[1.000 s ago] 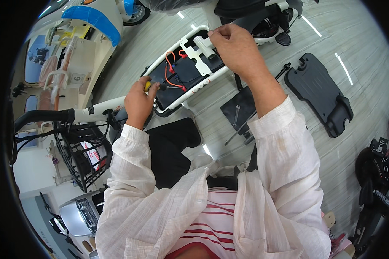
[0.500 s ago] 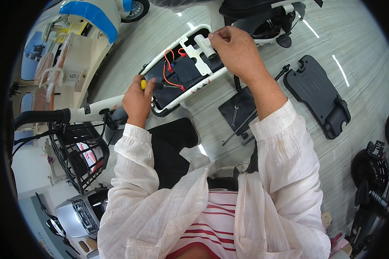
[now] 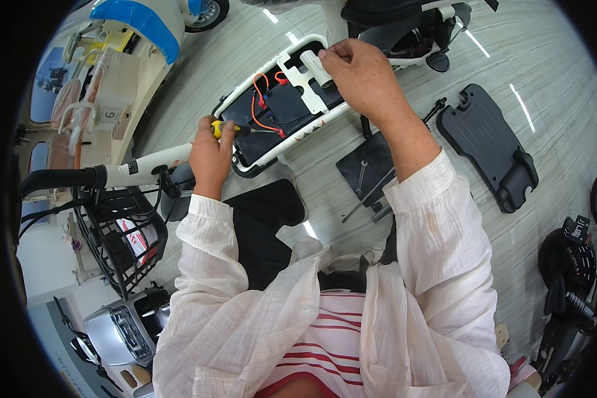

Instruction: The person is working on the battery compartment of a white electric scooter. They use a multimeter to test the battery terminals and manipulate the red and black wires inside the compartment.

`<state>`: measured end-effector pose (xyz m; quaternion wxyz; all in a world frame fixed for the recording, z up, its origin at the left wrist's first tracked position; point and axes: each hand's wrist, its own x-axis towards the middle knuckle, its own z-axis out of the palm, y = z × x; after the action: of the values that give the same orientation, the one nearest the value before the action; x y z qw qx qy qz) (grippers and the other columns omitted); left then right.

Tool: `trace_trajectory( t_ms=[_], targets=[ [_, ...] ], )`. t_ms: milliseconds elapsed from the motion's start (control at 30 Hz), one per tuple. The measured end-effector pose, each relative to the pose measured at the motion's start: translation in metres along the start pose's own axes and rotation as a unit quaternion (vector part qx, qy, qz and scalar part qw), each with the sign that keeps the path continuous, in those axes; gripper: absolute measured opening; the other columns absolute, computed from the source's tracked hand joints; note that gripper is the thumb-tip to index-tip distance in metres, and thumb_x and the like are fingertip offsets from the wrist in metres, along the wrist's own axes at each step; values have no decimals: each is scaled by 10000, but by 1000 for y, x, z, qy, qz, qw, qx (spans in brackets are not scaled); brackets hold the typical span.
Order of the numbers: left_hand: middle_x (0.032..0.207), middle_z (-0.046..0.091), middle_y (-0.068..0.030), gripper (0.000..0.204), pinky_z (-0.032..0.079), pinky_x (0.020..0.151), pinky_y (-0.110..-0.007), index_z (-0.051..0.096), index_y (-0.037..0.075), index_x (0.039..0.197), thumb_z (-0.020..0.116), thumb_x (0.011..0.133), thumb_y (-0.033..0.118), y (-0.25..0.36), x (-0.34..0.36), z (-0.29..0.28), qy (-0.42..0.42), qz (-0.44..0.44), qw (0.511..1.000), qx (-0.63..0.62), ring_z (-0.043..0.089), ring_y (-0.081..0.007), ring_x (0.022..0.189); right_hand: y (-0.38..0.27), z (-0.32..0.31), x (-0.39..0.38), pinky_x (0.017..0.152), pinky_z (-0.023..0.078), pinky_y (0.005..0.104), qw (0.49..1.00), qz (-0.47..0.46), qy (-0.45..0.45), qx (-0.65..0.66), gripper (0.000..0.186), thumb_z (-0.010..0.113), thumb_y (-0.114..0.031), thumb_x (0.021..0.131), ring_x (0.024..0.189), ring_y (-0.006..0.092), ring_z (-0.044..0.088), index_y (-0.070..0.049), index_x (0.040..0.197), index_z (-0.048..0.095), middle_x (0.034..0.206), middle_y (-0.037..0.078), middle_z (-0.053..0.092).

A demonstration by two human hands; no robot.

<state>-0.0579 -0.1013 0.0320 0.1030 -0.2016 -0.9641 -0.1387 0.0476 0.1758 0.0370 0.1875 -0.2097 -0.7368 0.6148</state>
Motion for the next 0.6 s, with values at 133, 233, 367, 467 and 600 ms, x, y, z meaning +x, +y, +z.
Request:
trace_trajectory(
  t_ms=[133,233,367,467,600],
  targets=[
    [951,667,-150,422,525,724,-377,567,14,1164,654,887,319,-11,-3,8,45,91,986,-129,673,-277,796,-1,0,-1,756,475,293,1000,5,2,-4,420,622,-343,912,845,165,614,29,1106,639,925,91,672],
    [930,669,-150,404,527,710,-373,588,10,1132,690,864,295,-8,-3,8,-2,52,974,-220,675,-271,776,-3,0,-2,786,497,327,1000,3,13,0,391,626,-297,903,855,228,652,57,1067,659,945,162,694],
    [957,675,-161,441,528,691,-374,617,7,1073,758,812,334,1,-2,0,-5,-1,992,-127,675,-274,746,-1,0,-2,774,497,323,1000,-7,15,-1,379,633,-293,898,834,224,651,55,1046,665,923,157,696],
    [968,679,-168,491,530,696,-376,622,8,1063,782,785,380,2,-2,-1,1,-23,997,-71,679,-296,774,1,-1,-1,733,466,285,1000,-6,1,-12,407,629,-330,907,811,156,600,32,1091,642,894,82,667],
    [1022,665,-172,426,535,735,-380,616,21,1088,752,827,328,-2,-1,2,18,3,999,-38,676,-328,871,1,-1,-1,713,450,266,1000,-10,-8,-15,423,624,-348,914,793,121,568,25,1115,630,876,45,648]
  ],
)
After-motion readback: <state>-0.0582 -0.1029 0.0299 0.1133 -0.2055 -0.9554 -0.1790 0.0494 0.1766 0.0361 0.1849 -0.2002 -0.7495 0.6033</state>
